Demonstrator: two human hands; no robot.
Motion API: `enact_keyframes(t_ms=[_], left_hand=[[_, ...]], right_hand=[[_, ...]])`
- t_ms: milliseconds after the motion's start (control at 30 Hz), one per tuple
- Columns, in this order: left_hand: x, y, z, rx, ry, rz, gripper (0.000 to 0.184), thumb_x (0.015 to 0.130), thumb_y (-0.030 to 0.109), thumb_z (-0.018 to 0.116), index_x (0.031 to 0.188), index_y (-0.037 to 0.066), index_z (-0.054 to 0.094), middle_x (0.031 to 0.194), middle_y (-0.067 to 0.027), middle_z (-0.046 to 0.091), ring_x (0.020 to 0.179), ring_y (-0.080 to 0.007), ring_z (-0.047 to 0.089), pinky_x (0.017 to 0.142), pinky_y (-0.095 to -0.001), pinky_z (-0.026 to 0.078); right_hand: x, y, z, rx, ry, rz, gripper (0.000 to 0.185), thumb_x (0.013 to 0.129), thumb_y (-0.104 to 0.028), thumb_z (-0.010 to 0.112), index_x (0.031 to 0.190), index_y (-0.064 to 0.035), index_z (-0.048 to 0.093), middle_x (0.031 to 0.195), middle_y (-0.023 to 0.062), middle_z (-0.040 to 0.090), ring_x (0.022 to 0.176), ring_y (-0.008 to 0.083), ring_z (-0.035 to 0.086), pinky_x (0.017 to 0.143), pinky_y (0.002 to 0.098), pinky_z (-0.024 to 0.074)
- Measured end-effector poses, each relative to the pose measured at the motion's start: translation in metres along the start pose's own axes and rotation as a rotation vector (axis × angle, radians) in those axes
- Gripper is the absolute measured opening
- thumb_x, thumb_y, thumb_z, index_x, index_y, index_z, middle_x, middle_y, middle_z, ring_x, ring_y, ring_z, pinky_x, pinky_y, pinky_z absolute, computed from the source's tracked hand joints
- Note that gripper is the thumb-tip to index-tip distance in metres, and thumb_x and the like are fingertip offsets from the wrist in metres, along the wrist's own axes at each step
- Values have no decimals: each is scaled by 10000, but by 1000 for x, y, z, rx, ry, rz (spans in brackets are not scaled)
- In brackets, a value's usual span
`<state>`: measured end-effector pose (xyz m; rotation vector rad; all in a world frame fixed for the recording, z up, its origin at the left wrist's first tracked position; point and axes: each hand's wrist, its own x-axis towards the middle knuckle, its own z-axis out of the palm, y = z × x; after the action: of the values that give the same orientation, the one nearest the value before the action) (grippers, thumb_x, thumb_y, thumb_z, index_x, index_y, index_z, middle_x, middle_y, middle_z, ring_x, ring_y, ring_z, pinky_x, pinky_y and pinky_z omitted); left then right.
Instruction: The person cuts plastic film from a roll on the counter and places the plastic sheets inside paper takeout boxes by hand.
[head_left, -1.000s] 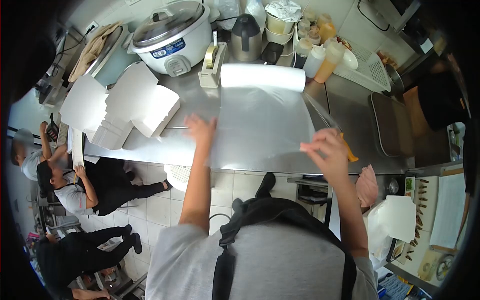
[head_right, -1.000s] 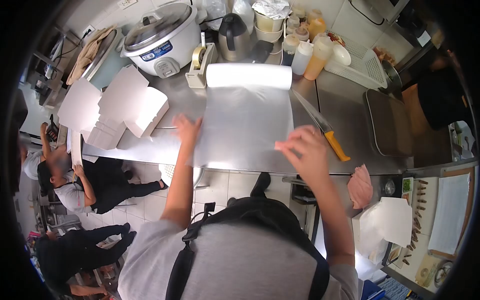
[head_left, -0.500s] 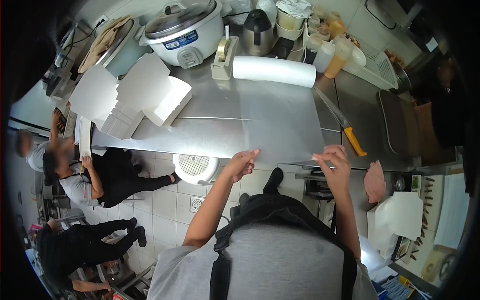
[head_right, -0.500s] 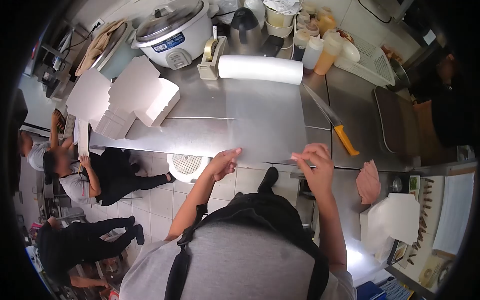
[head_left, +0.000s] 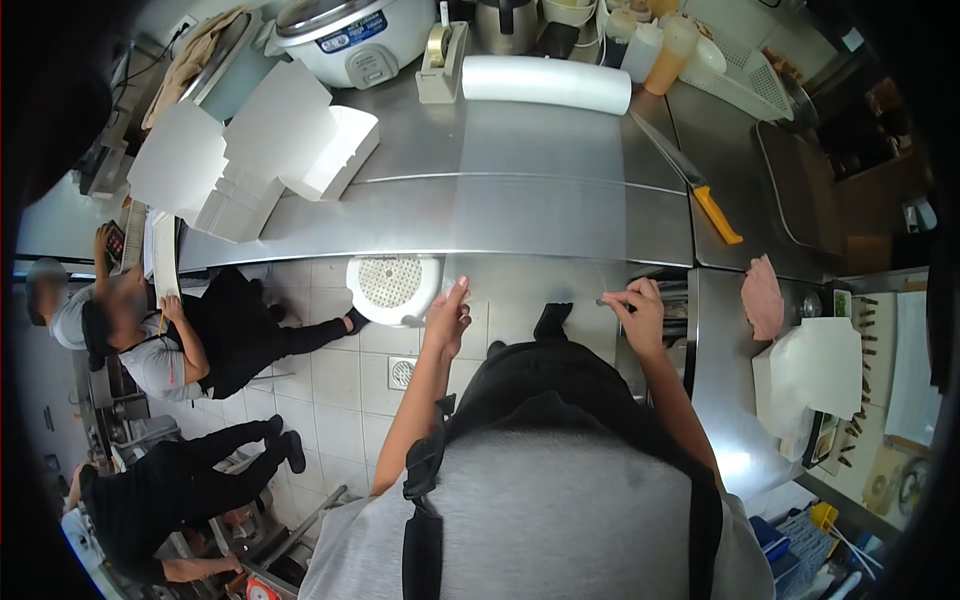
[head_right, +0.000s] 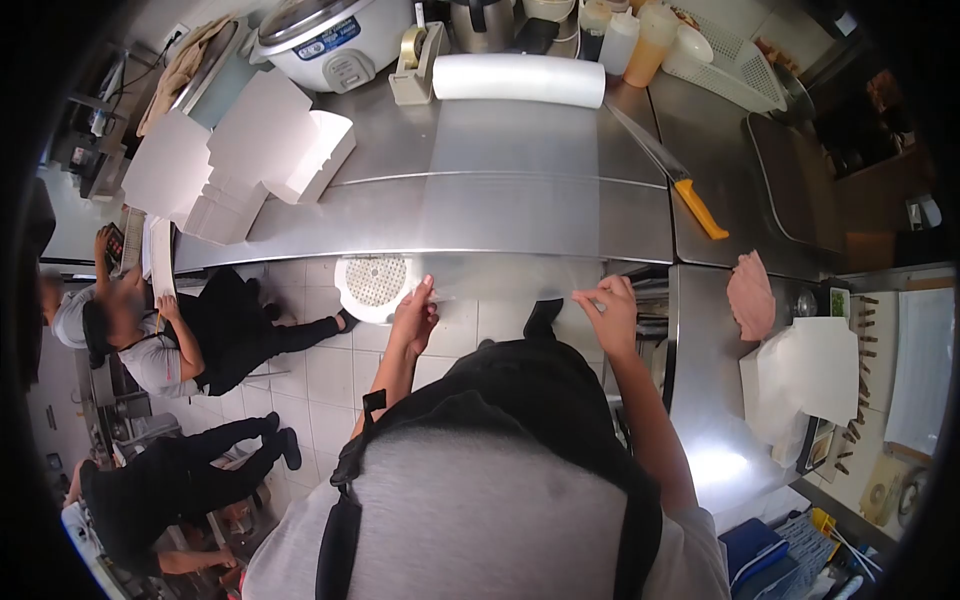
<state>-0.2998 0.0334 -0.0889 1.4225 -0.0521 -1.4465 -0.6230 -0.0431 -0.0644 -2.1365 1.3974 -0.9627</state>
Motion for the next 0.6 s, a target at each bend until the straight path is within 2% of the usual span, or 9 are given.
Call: enact_keyframes(t_ms=[233,333,467,533,600], left_hand=[[23,-25,-32,157,29,-13,280,821,405,738,922,163,642,842,59,603,613,-51,470,560,-199,378],[42,-31,-36,288,49,81,343,816,391,732,976,91,692,870,32,640,663,-53,493,570,-201,395],[66,-31,-35,427,101,190,347,814,389,732,953,71,722,837,13,658,648,-68,532,548,-218,407],[74,-25,-31,442,109,166,364,811,395,736,980,73,722,839,12,656,652,-70,534,554,-217,410],[78,-22,-30,438,105,136,381,805,401,742,1002,75,718,848,12,656,668,-73,543,566,-213,419]], right_hand=[[-14,21,25,26,-3,98,122,699,-149,785,782,-85,723,744,66,523,746,229,518,683,344,417],[-7,32,38,-8,-39,139,130,736,-192,759,794,-81,721,744,67,543,745,243,536,690,348,423],[14,48,47,-135,-67,31,156,759,-235,741,798,-86,718,702,57,553,721,253,538,690,353,429],[19,58,49,-135,-109,-14,158,756,-243,745,796,-92,717,676,54,550,685,260,532,667,359,432],[18,65,46,-122,-196,60,129,766,-217,737,819,-99,727,699,51,577,676,266,545,672,363,449]])
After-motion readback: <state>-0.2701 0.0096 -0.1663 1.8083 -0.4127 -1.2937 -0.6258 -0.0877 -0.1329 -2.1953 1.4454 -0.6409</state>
